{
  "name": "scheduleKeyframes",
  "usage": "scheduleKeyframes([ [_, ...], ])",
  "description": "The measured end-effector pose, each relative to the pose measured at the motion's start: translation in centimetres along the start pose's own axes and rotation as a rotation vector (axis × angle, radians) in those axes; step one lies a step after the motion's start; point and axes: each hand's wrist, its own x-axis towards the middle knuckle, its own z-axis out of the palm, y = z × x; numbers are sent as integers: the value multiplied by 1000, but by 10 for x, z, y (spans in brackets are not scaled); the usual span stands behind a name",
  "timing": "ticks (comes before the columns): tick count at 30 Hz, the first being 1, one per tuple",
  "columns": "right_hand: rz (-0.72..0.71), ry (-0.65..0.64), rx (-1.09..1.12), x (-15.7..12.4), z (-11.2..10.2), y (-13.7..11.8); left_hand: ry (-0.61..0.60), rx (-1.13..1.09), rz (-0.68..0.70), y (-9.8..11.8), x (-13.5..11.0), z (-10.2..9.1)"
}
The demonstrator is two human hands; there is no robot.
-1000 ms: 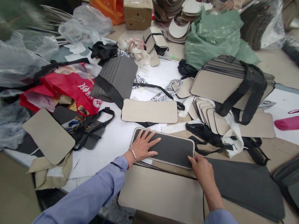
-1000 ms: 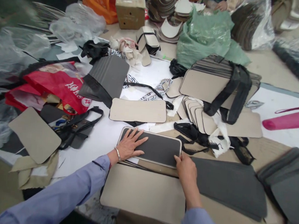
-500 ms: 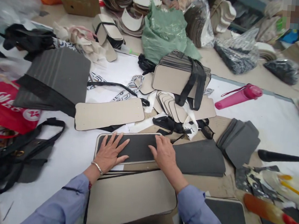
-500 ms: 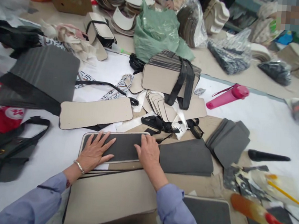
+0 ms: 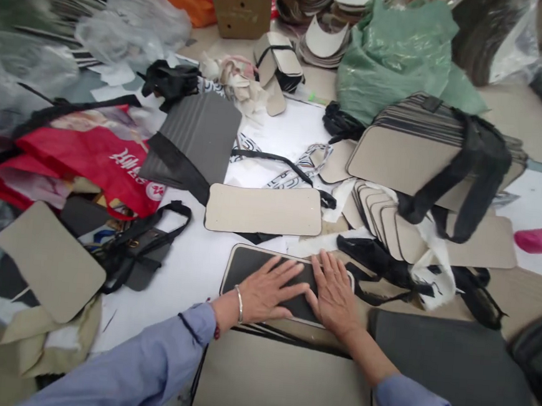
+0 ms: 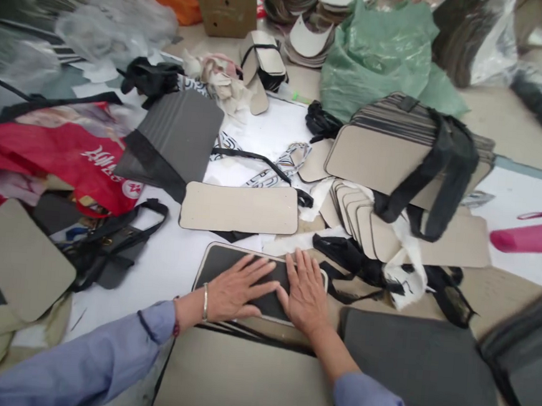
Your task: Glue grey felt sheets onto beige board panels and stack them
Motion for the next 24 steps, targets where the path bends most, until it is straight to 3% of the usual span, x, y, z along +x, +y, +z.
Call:
scheduleKeyframes([
  [3, -44, 56, -30, 0, 1, 1, 10, -56, 178, -2, 11, 7],
  [5, -63, 89, -36, 1, 2, 2, 13, -55, 188, -12, 9, 10],
  [13, -39, 69, -10, 3, 0, 1, -18, 69, -141, -53, -37, -8],
  [20, -17, 55, 85, 1, -2, 2, 8, 169, -258, -58, -51, -2],
  [24, 33, 192, 280, -1, -7, 7, 103, 163, -334, -52, -56, 0],
])
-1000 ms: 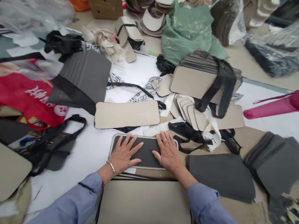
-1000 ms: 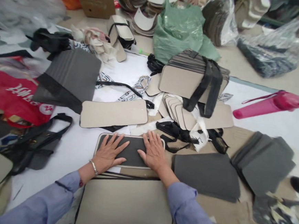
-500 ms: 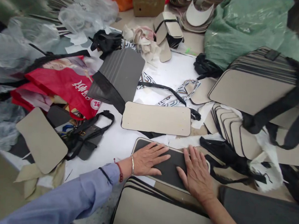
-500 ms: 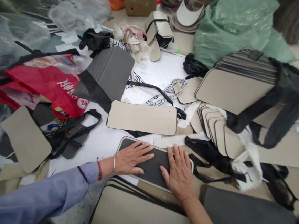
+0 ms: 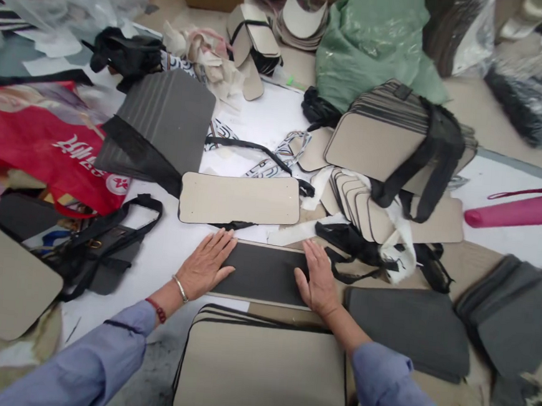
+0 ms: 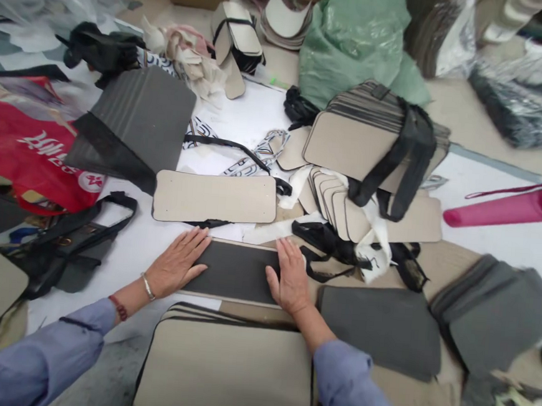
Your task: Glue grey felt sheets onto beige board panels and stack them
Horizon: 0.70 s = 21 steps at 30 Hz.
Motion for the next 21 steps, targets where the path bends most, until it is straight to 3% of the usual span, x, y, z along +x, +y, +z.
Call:
scheduleKeyframes([
  [2, 108, 139, 90, 0, -10, 4, 69, -63, -60, 4, -8, -4],
  [4, 329, 238, 119, -3, -25, 8, 142, -156, -180, 8, -19, -10],
  [6, 552, 235, 108, -11, -40, 10, 188, -272, -353, 12, -29, -15],
  [8, 674, 157, 96, -22, -48, 10, 177, -396, -553, 16, -32, -20],
  [14, 801, 11, 103, -37, -39, 4, 137, -767, -1074, 20, -13, -29],
  [17, 841, -11, 142, -30, -36, 3, 150, -892, -1138, 19, -6, -30],
  [21, 809, 3, 189, -21, -44, -12, 173, -981, -1105, 20, -9, -34],
])
